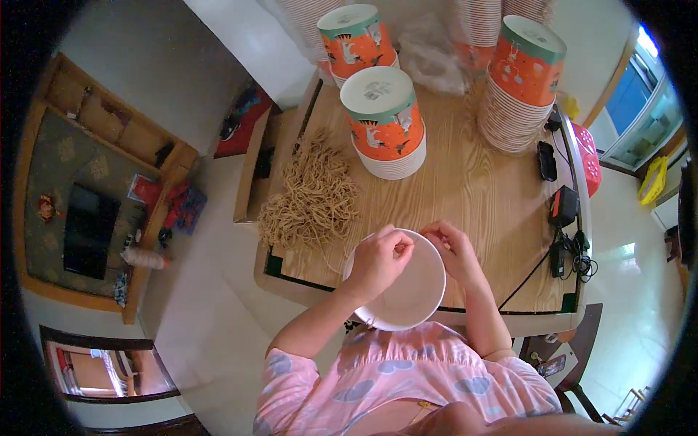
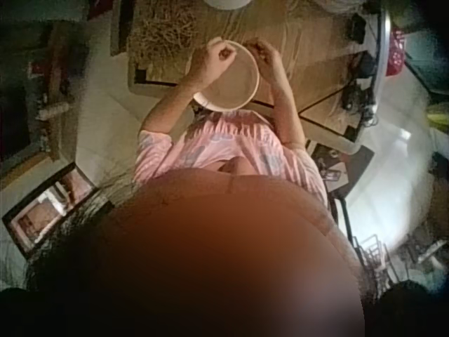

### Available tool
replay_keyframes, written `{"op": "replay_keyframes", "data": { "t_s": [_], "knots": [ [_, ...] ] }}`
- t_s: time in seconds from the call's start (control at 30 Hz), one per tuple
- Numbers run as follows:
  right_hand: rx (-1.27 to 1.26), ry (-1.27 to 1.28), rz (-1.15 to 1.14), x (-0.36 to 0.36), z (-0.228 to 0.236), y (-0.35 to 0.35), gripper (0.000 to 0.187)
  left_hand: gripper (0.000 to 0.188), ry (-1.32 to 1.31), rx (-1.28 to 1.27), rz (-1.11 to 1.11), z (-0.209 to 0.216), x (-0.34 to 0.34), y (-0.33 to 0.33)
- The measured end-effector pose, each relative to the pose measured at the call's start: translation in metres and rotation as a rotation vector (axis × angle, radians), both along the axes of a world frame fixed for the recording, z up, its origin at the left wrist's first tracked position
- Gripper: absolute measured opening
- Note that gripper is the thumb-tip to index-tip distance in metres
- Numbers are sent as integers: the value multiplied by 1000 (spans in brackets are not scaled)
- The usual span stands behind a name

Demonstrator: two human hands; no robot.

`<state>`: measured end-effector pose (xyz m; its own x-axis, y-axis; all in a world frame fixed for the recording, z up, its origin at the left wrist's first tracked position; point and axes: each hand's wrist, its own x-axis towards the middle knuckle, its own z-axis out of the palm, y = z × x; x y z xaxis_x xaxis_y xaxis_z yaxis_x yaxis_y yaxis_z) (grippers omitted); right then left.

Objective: Attaching string handles to printed paper buckets for packaging.

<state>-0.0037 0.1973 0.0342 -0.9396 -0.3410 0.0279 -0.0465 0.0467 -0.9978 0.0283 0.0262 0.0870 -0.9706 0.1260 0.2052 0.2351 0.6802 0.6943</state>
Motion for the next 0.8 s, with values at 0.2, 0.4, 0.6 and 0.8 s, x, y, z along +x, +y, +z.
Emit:
{"op": "replay_keyframes", "data": {
  "t_s": [0.2,0.4,0.6,0.8],
  "knots": [
    [-97,-96,22,1,-4,-2,15,6,-18,-11,16,0,1,1],
    [-100,-144,24,2,-5,-1,17,6,37,-73,49,-2,1,3],
    [-99,-119,21,1,-7,-1,16,7,37,-118,52,-2,1,3],
    [-114,-133,31,0,-9,-1,16,7,28,-86,28,-1,0,4]
  ]
}}
